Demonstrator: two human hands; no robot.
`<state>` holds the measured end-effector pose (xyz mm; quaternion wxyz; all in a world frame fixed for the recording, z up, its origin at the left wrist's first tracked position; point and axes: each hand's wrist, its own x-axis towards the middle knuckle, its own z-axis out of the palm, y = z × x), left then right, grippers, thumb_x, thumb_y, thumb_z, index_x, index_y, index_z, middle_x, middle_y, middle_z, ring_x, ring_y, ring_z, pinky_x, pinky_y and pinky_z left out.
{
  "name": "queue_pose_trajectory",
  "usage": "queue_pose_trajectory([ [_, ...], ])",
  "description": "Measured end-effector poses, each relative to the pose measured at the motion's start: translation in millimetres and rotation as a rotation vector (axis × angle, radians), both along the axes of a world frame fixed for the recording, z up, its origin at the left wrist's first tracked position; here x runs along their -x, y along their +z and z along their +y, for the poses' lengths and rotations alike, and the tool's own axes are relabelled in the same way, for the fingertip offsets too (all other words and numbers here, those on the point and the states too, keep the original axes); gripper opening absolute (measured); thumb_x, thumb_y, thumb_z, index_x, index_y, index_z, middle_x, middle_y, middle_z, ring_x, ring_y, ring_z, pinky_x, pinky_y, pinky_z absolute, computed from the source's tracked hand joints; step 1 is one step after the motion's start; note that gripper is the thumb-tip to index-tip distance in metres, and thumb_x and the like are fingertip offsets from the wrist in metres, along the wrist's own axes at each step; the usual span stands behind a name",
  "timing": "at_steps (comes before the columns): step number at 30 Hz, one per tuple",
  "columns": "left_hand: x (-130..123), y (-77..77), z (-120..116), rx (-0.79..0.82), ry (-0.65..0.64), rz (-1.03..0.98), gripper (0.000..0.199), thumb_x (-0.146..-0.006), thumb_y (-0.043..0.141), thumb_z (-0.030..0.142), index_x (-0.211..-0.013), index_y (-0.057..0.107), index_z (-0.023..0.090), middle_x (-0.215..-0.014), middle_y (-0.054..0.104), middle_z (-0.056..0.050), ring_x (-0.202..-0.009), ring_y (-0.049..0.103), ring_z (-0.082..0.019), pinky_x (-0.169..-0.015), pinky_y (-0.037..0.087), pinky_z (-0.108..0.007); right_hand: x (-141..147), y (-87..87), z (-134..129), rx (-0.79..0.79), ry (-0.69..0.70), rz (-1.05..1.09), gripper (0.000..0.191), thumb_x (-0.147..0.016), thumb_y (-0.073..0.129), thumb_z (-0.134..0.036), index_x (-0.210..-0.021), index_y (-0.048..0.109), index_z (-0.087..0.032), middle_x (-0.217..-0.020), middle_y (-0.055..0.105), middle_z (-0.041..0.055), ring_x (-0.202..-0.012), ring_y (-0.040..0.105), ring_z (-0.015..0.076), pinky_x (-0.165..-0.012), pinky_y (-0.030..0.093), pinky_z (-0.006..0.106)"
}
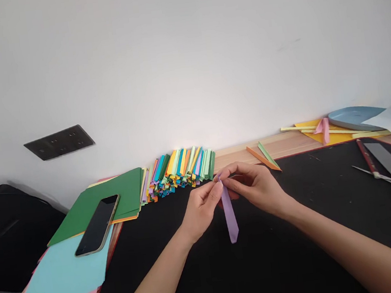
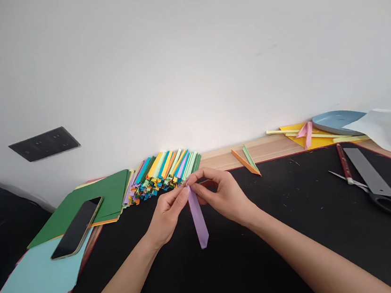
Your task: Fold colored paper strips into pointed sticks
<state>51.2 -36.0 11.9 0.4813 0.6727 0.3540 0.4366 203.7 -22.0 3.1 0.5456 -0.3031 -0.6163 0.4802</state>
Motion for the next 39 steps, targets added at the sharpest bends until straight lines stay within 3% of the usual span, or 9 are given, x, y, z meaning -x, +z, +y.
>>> queue_pose_trajectory([
  [3, 0.1, 1.3, -0.5, 0.002, 0.002, -0.02, 0.03, -0.086, 0.051, 0.037, -0.076, 0.067, 0.014, -0.068, 0.062, -0.002, -0.059, 0.052, -0.012, -0.059, 0.043, -0.022, 0.6, 0.0, -0.6, 0.008, -0.016, 0.018, 0.014, -0.081, 0.06, -0.031, -0.085, 0.06, -0.018, -0.092, 0.063, 0.0054, -0.065, 0.061, 0.0125, -0.055, 0.054, 0.025],
  [6, -0.3, 2.4, -1.4, 0.007, 0.008, -0.023, 0.029, -0.086, 0.051, 0.037, -0.083, 0.067, 0.014, -0.068, 0.059, -0.002, -0.06, 0.052, -0.012, -0.06, 0.043, -0.023, 0.6, -0.3, -0.1, -0.003, -0.049, 0.007, 0.016, -0.08, 0.06, -0.033, -0.085, 0.06, -0.018, -0.1, 0.063, 0.0079, -0.073, 0.064, 0.0163, -0.058, 0.055, 0.027],
  [11, -0.8, 2.7, -4.4, -0.086, 0.125, 0.044, 0.026, -0.084, 0.054, 0.034, -0.097, 0.068, 0.015, -0.073, 0.06, -0.002, -0.065, 0.052, -0.012, -0.06, 0.044, -0.021, -0.2, 0.5, 0.1, -0.118, -0.097, -0.073, 0.015, -0.078, 0.063, -0.03, -0.071, 0.062, -0.017, -0.096, 0.065, 0.0074, -0.087, 0.064, 0.019, -0.076, 0.054, 0.03],
  [20, 1.2, -2.1, -2.1, -0.061, 0.128, -0.081, 0.026, -0.085, 0.055, 0.031, -0.103, 0.067, 0.017, -0.088, 0.066, -0.005, -0.079, 0.059, -0.015, -0.072, 0.048, -0.023, 0.0, 0.0, -1.6, -0.293, -0.199, -0.146, 0.006, -0.079, 0.062, -0.023, -0.075, 0.063, -0.019, -0.095, 0.064, 0.0073, -0.092, 0.061, 0.0198, -0.081, 0.049, 0.034],
  [26, 1.6, -3.2, -1.4, -0.044, 0.117, -0.134, 0.023, -0.084, 0.056, 0.028, -0.099, 0.067, 0.015, -0.095, 0.067, -0.006, -0.077, 0.062, -0.015, -0.076, 0.051, -0.027, 1.3, 1.3, -2.8, -0.371, -0.288, -0.176, 0.009, -0.077, 0.063, -0.021, -0.069, 0.06, -0.019, -0.088, 0.062, 0.0068, -0.093, 0.059, 0.0193, -0.08, 0.047, 0.032],
  [35, 1.9, -6.1, 1.1, -0.02, 0.185, -0.162, 0.019, -0.08, 0.061, 0.026, -0.094, 0.068, 0.014, -0.093, 0.069, -0.007, -0.077, 0.065, -0.016, -0.077, 0.053, -0.028, 3.4, 2.0, -3.7, -0.286, -0.26, -0.243, 0.012, -0.078, 0.062, -0.025, -0.068, 0.06, -0.018, -0.087, 0.063, 0.0071, -0.083, 0.061, 0.0189, -0.066, 0.049, 0.029],
  [39, 2.2, -7.0, 2.0, 0.02, 0.235, -0.184, 0.018, -0.076, 0.066, 0.025, -0.09, 0.069, 0.014, -0.092, 0.071, -0.006, -0.081, 0.067, -0.017, -0.08, 0.053, -0.028, 3.5, 0.6, -3.1, -0.348, -0.287, -0.303, 0.01, -0.078, 0.06, -0.023, -0.069, 0.059, -0.019, -0.088, 0.063, 0.007, -0.083, 0.061, 0.0193, -0.073, 0.049, 0.033],
])
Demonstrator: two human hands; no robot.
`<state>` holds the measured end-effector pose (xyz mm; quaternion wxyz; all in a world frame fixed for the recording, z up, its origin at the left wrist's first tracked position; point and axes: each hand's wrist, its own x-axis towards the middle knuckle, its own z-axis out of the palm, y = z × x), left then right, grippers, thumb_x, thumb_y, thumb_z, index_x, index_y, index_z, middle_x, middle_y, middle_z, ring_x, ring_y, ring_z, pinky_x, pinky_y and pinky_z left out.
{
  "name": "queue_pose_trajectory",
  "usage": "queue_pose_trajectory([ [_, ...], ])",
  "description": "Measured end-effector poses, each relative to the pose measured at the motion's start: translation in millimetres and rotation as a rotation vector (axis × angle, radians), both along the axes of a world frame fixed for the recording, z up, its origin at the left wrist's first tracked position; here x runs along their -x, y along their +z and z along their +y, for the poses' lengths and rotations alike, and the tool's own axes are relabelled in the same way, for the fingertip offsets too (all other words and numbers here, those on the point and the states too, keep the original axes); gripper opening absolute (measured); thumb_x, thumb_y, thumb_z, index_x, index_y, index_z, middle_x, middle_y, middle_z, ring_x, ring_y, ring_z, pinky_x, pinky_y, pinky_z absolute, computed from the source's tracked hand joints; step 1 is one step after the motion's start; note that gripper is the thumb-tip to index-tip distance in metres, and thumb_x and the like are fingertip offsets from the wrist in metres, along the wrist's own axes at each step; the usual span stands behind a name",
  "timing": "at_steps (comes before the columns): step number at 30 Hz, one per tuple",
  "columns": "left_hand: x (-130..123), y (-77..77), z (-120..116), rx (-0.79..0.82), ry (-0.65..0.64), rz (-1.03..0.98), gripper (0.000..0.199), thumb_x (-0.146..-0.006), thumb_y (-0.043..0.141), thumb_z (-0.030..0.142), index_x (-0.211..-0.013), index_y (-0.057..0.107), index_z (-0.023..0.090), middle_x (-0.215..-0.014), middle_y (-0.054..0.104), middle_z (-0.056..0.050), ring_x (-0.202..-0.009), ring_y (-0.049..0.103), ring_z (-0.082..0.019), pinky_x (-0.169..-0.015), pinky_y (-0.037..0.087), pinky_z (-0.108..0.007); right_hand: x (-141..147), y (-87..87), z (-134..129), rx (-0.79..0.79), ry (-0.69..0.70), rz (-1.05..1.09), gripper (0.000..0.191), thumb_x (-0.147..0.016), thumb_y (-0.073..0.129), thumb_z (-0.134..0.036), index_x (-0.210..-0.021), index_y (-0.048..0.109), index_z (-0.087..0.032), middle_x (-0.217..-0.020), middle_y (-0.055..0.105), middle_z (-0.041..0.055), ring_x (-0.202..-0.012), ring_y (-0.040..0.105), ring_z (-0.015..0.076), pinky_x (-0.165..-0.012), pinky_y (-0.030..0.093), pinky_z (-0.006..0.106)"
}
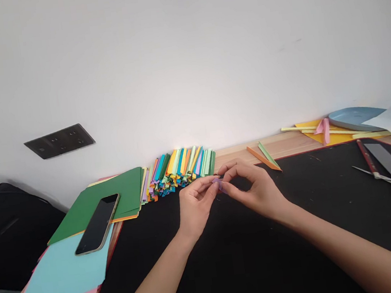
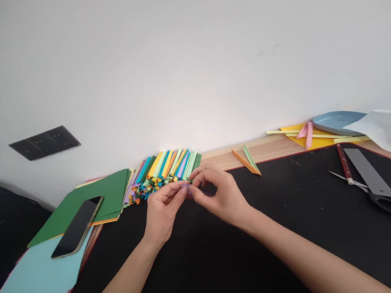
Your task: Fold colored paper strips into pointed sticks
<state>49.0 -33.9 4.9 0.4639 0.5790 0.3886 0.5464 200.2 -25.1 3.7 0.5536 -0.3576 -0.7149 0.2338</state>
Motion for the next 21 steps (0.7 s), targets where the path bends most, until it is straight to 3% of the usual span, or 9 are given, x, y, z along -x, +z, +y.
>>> queue_pose_trajectory([
  [6, -1.9, 3.8, -2.1, 0.033, 0.025, 0.023, 0.027, -0.074, 0.067, 0.024, -0.099, 0.069, 0.015, -0.094, 0.072, -0.007, -0.089, 0.068, -0.021, -0.084, 0.053, -0.03, 3.2, -4.2, -0.1, -0.101, -0.052, -0.084, 0.008, -0.078, 0.058, -0.02, -0.07, 0.059, -0.02, -0.087, 0.062, 0.0064, -0.081, 0.061, 0.019, -0.074, 0.049, 0.033],
  [12, -4.5, 7.3, -4.9, 0.066, 0.106, -0.008, 0.035, -0.071, 0.07, 0.026, -0.102, 0.067, 0.011, -0.09, 0.072, -0.008, -0.084, 0.069, -0.023, -0.083, 0.054, -0.032, 5.0, -5.1, 0.1, -0.077, -0.096, -0.075, 0.015, -0.08, 0.057, -0.023, -0.065, 0.056, -0.019, -0.084, 0.061, 0.0071, -0.078, 0.061, 0.0181, -0.07, 0.048, 0.031],
  [21, -1.9, 3.2, -1.8, 0.104, 0.08, -0.033, 0.042, -0.07, 0.071, 0.028, -0.107, 0.064, 0.011, -0.088, 0.073, -0.008, -0.076, 0.07, -0.022, -0.081, 0.054, -0.035, 5.2, -5.0, -0.6, -0.053, -0.09, -0.067, 0.016, -0.081, 0.055, -0.025, -0.066, 0.056, -0.02, -0.084, 0.063, 0.0069, -0.077, 0.061, 0.0187, -0.069, 0.049, 0.032],
])
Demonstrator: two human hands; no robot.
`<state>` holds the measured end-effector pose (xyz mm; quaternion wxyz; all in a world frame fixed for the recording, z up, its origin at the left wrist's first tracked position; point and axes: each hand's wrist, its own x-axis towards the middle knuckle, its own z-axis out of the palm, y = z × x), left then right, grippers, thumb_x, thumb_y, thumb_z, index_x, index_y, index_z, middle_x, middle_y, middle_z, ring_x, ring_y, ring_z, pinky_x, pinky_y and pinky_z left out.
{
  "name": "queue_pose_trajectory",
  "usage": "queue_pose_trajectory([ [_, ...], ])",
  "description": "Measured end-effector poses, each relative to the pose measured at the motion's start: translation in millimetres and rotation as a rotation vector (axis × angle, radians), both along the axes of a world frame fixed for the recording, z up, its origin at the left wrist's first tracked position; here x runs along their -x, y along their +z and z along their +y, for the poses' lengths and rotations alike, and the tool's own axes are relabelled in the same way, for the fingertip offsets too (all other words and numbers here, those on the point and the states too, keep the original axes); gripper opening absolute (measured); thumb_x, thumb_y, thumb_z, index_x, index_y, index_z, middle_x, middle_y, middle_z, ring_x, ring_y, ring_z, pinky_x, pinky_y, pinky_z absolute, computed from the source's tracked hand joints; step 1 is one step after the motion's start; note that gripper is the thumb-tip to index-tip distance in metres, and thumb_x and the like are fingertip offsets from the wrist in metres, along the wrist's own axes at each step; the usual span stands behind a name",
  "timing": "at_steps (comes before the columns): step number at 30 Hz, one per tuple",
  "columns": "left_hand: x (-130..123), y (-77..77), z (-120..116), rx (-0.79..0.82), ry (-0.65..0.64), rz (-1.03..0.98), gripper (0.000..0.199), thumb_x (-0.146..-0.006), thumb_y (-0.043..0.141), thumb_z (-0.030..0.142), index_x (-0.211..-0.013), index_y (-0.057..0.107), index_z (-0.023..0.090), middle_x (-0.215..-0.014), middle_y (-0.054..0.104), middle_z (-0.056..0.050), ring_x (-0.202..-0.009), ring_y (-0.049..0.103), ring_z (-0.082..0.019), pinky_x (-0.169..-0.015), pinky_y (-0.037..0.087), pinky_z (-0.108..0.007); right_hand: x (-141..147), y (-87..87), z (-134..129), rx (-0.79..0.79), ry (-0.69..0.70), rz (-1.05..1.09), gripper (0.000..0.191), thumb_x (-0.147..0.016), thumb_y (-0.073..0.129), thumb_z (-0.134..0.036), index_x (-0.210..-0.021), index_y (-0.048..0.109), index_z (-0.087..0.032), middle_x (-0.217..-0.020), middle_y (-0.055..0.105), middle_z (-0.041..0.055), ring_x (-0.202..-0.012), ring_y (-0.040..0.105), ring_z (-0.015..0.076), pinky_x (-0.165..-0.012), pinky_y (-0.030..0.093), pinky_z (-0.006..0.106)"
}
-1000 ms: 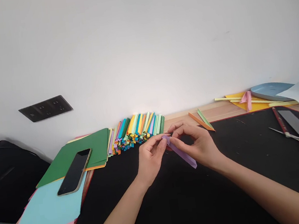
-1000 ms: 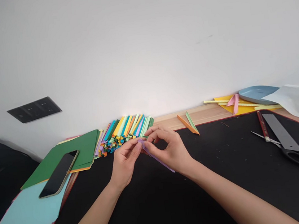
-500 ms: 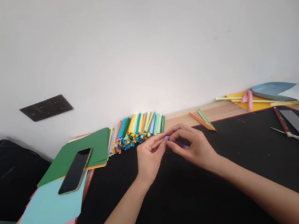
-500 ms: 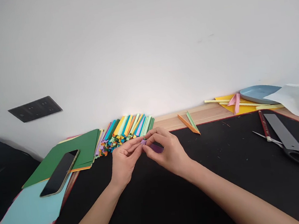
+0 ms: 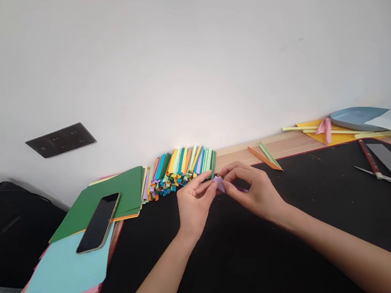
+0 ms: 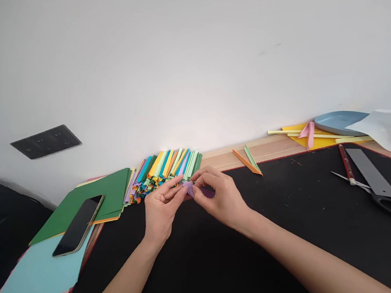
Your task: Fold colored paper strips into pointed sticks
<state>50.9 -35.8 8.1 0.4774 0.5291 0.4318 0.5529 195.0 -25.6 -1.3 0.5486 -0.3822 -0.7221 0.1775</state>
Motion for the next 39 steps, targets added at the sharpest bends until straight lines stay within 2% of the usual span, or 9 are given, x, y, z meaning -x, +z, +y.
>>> queue_pose_trajectory([
  [11, 1.2, -0.9, 1.0, 0.007, 0.001, 0.001, 0.04, -0.069, 0.072, 0.028, -0.105, 0.064, 0.012, -0.083, 0.073, -0.007, -0.072, 0.069, -0.02, -0.078, 0.054, -0.032, -0.5, 0.6, -1.2, -0.03, 0.082, 0.003, 0.011, -0.081, 0.054, -0.021, -0.07, 0.058, -0.02, -0.085, 0.062, 0.0067, -0.08, 0.061, 0.0187, -0.073, 0.049, 0.033],
  [17, 2.2, 0.0, 0.9, 0.002, -0.016, -0.036, 0.046, -0.068, 0.072, 0.027, -0.11, 0.06, 0.011, -0.081, 0.073, -0.008, -0.071, 0.069, -0.02, -0.075, 0.055, -0.032, -0.4, 3.3, -1.5, -0.032, 0.108, 0.009, 0.014, -0.084, 0.052, -0.022, -0.071, 0.059, -0.021, -0.086, 0.063, 0.0069, -0.08, 0.061, 0.0186, -0.072, 0.05, 0.034],
  [22, 2.6, 2.5, 0.4, -0.009, -0.028, -0.062, 0.052, -0.067, 0.073, 0.026, -0.115, 0.057, 0.012, -0.081, 0.073, -0.008, -0.072, 0.069, -0.021, -0.076, 0.054, -0.032, -3.1, 1.7, 0.1, 0.081, 0.179, 0.126, 0.006, -0.08, 0.06, -0.027, -0.079, 0.061, -0.021, -0.088, 0.065, 0.0064, -0.087, 0.062, 0.0203, -0.075, 0.052, 0.035],
  [26, 3.3, 4.2, -0.5, -0.013, -0.053, -0.074, 0.051, -0.067, 0.073, 0.026, -0.113, 0.056, 0.013, -0.081, 0.073, -0.007, -0.071, 0.069, -0.02, -0.075, 0.054, -0.032, -5.9, 0.6, 1.9, 0.282, 0.238, 0.225, 0.022, -0.075, 0.067, -0.037, -0.086, 0.062, -0.019, -0.087, 0.067, 0.0066, -0.081, 0.064, 0.0203, -0.073, 0.054, 0.035],
  [28, 3.8, 4.9, -0.8, -0.026, -0.062, -0.062, 0.049, -0.068, 0.073, 0.024, -0.112, 0.055, 0.014, -0.081, 0.073, -0.007, -0.071, 0.069, -0.019, -0.075, 0.054, -0.03, -6.5, 2.0, 2.1, 0.332, 0.258, 0.249, 0.025, -0.072, 0.069, -0.039, -0.086, 0.063, -0.018, -0.085, 0.067, 0.0063, -0.077, 0.064, 0.0195, -0.072, 0.054, 0.034],
  [32, 4.9, 6.1, -0.9, -0.053, -0.085, -0.033, 0.047, -0.07, 0.072, 0.022, -0.112, 0.052, 0.015, -0.08, 0.073, -0.006, -0.071, 0.069, -0.017, -0.073, 0.053, -0.027, -7.0, 6.8, 0.8, 0.349, 0.312, 0.268, 0.021, -0.073, 0.068, -0.037, -0.081, 0.065, -0.018, -0.084, 0.067, 0.0057, -0.078, 0.063, 0.0186, -0.074, 0.054, 0.033],
  [39, 6.0, 6.9, -1.1, -0.07, -0.084, 0.012, 0.048, -0.07, 0.071, 0.023, -0.113, 0.051, 0.014, -0.08, 0.073, -0.007, -0.073, 0.069, -0.018, -0.072, 0.053, -0.026, -8.2, 9.3, 0.0, 0.287, 0.315, 0.248, 0.015, -0.075, 0.067, -0.034, -0.08, 0.066, -0.019, -0.085, 0.067, 0.0054, -0.082, 0.063, 0.0192, -0.074, 0.054, 0.033],
])
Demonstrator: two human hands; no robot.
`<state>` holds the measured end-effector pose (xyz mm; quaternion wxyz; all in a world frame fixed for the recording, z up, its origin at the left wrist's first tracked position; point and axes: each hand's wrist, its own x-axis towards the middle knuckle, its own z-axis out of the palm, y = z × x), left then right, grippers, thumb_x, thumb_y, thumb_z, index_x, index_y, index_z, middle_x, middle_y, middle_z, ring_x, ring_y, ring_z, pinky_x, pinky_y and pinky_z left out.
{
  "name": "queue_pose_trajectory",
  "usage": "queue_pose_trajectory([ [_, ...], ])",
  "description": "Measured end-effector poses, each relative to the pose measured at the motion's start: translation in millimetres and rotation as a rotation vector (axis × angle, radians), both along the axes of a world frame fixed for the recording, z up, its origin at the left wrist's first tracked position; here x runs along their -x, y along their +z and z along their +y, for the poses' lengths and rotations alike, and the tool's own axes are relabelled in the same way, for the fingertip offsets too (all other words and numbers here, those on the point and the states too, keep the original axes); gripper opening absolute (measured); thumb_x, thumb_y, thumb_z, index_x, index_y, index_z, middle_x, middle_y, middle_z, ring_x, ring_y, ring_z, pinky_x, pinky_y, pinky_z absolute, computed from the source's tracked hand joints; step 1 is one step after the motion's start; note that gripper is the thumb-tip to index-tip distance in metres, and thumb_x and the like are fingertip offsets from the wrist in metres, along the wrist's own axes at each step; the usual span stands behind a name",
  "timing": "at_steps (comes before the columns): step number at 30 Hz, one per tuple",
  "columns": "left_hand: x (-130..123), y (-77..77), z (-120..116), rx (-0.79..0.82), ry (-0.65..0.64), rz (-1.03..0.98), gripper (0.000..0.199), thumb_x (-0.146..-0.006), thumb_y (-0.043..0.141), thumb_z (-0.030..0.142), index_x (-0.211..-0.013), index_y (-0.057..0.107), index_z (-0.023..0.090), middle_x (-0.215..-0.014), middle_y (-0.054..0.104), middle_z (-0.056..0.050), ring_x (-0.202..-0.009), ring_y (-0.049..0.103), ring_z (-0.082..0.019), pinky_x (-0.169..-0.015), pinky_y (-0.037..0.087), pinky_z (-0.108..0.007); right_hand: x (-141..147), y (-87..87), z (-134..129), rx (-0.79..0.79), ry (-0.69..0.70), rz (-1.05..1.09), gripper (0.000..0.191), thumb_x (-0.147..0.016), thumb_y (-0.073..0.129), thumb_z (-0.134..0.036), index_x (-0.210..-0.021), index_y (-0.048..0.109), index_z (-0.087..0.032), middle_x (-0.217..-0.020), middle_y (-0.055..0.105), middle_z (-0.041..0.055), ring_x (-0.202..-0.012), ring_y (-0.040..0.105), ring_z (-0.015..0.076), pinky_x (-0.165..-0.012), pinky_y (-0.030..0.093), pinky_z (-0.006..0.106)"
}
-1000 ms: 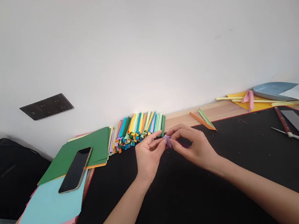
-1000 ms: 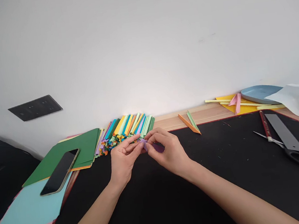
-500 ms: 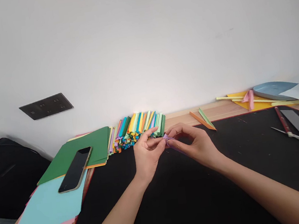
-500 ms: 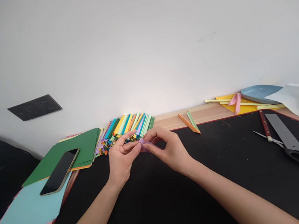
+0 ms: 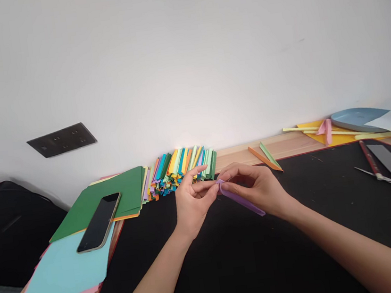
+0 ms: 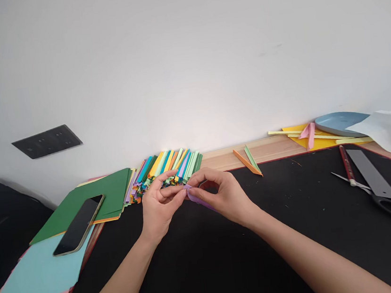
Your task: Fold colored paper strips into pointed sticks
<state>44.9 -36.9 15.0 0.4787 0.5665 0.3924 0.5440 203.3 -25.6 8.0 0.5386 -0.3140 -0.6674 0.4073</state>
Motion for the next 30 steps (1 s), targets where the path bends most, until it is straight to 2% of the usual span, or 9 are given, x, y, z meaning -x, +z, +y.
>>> queue_pose_trajectory([
  [6, 0.1, 0.3, -1.2, -0.014, -0.05, -0.006, 0.056, -0.074, 0.068, 0.022, -0.125, 0.045, 0.015, -0.088, 0.072, -0.008, -0.079, 0.068, -0.017, -0.074, 0.052, -0.026, -1.8, -3.1, 3.3, -0.02, -0.029, -0.009, 0.015, -0.076, 0.065, -0.034, -0.081, 0.065, -0.02, -0.086, 0.067, 0.0053, -0.084, 0.063, 0.0193, -0.075, 0.054, 0.033],
  [11, -1.3, 1.8, -0.5, 0.004, -0.114, -0.012, 0.067, -0.07, 0.07, 0.017, -0.129, 0.039, 0.016, -0.093, 0.071, -0.009, -0.085, 0.066, -0.017, -0.081, 0.051, -0.029, -1.2, -3.8, 4.2, -0.032, -0.085, -0.031, 0.012, -0.075, 0.066, -0.03, -0.079, 0.065, -0.019, -0.085, 0.067, 0.0046, -0.083, 0.063, 0.019, -0.077, 0.052, 0.033],
  [19, -4.4, -1.7, 0.1, 0.023, -0.04, -0.037, 0.067, -0.069, 0.072, 0.016, -0.127, 0.039, 0.016, -0.082, 0.072, -0.005, -0.079, 0.066, -0.016, -0.078, 0.051, -0.029, 1.7, -3.4, 2.6, 0.008, -0.044, -0.01, 0.011, -0.076, 0.065, -0.03, -0.078, 0.064, -0.019, -0.086, 0.066, 0.0046, -0.085, 0.062, 0.019, -0.076, 0.051, 0.033],
  [26, -3.9, -2.0, 1.4, 0.024, -0.042, -0.058, 0.056, -0.068, 0.073, 0.016, -0.116, 0.044, 0.017, -0.086, 0.07, -0.005, -0.081, 0.065, -0.016, -0.082, 0.05, -0.032, 1.6, -4.8, 4.7, 0.02, -0.099, 0.027, 0.014, -0.074, 0.067, -0.033, -0.075, 0.065, -0.019, -0.092, 0.066, 0.0061, -0.093, 0.061, 0.0214, -0.078, 0.051, 0.033],
  [30, -5.3, -5.3, 2.7, 0.07, -0.082, -0.002, 0.035, -0.069, 0.073, 0.022, -0.097, 0.052, 0.015, -0.083, 0.066, -0.004, -0.081, 0.063, -0.015, -0.079, 0.051, -0.03, 2.1, -7.2, 4.8, 0.12, -0.079, 0.101, 0.02, -0.071, 0.07, -0.036, -0.077, 0.064, -0.018, -0.081, 0.067, 0.0051, -0.077, 0.064, 0.0191, -0.073, 0.052, 0.033],
])
